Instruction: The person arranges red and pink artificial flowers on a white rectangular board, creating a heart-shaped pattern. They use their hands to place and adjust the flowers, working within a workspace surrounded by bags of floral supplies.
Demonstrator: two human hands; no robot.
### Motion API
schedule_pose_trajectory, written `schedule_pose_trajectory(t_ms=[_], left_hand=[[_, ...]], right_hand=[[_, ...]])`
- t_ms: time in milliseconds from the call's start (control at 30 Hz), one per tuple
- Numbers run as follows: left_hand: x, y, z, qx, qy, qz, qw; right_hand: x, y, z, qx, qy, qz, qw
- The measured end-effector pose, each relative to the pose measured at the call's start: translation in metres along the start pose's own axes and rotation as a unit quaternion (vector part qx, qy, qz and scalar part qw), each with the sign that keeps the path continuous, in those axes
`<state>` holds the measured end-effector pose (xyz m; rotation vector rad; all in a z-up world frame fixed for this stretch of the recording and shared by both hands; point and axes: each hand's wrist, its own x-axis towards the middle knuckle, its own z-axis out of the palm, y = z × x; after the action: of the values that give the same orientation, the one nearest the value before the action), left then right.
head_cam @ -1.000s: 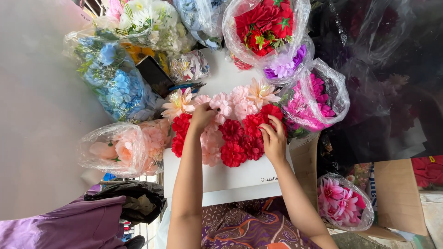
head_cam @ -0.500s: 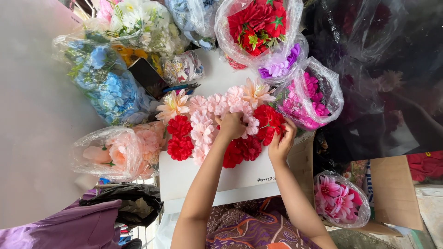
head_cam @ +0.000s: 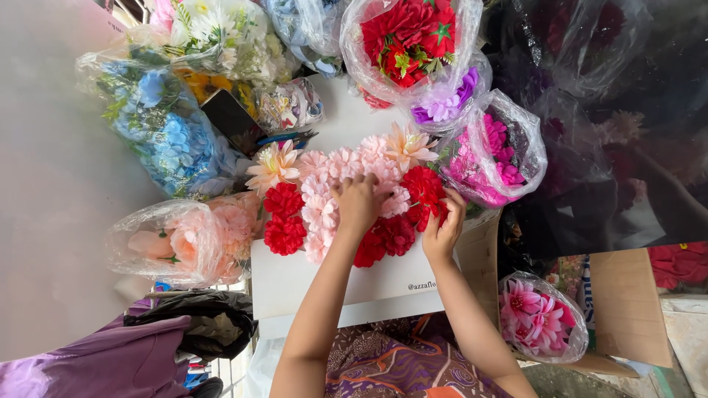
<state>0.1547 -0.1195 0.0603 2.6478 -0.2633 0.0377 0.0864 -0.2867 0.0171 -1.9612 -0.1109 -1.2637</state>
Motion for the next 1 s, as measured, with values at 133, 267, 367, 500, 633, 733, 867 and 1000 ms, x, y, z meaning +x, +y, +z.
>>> schedule_pose_trajectory(t_ms=[133, 267, 367, 500, 633, 733, 867, 1000], left_hand=[[-0.019, -0.017, -0.025, 0.008, 0.052, -0.043, 0.998], [-0.028, -0.040, -0.007, -0.095, -0.043, -0.118, 0.988], [-0.021, -0.055, 0.025, -0.081, -0.063, -0.117, 0.988], [-0.007, -0.075, 0.049, -0.088, -0.066, -0.106, 0.988], [-0.012, -0.074, 0.002, -0.163, -0.055, -0.130, 0.976], [-0.018, -0.068, -0.023, -0.206, -0.084, -0.147, 0.964], [-0.017, -0.068, -0.008, -0.193, -0.090, -0.136, 0.968], [-0.012, -0.066, 0.015, -0.133, -0.074, -0.100, 0.983]], right_hand=[[-0.001, 0.001, 0.000, -0.003, 0.005, 0.001, 1.000], [-0.003, -0.001, 0.003, -0.003, 0.012, -0.007, 1.000], [-0.006, 0.001, 0.003, 0.005, 0.014, -0.013, 1.000], [-0.010, 0.008, 0.002, 0.017, 0.010, -0.026, 0.999], [-0.011, 0.007, 0.002, 0.031, 0.015, -0.022, 0.999], [-0.013, 0.009, 0.004, 0.038, 0.004, -0.025, 0.999], [-0.014, 0.010, 0.006, 0.049, -0.001, -0.034, 0.998], [-0.018, 0.015, 0.003, 0.056, -0.007, -0.035, 0.998]])
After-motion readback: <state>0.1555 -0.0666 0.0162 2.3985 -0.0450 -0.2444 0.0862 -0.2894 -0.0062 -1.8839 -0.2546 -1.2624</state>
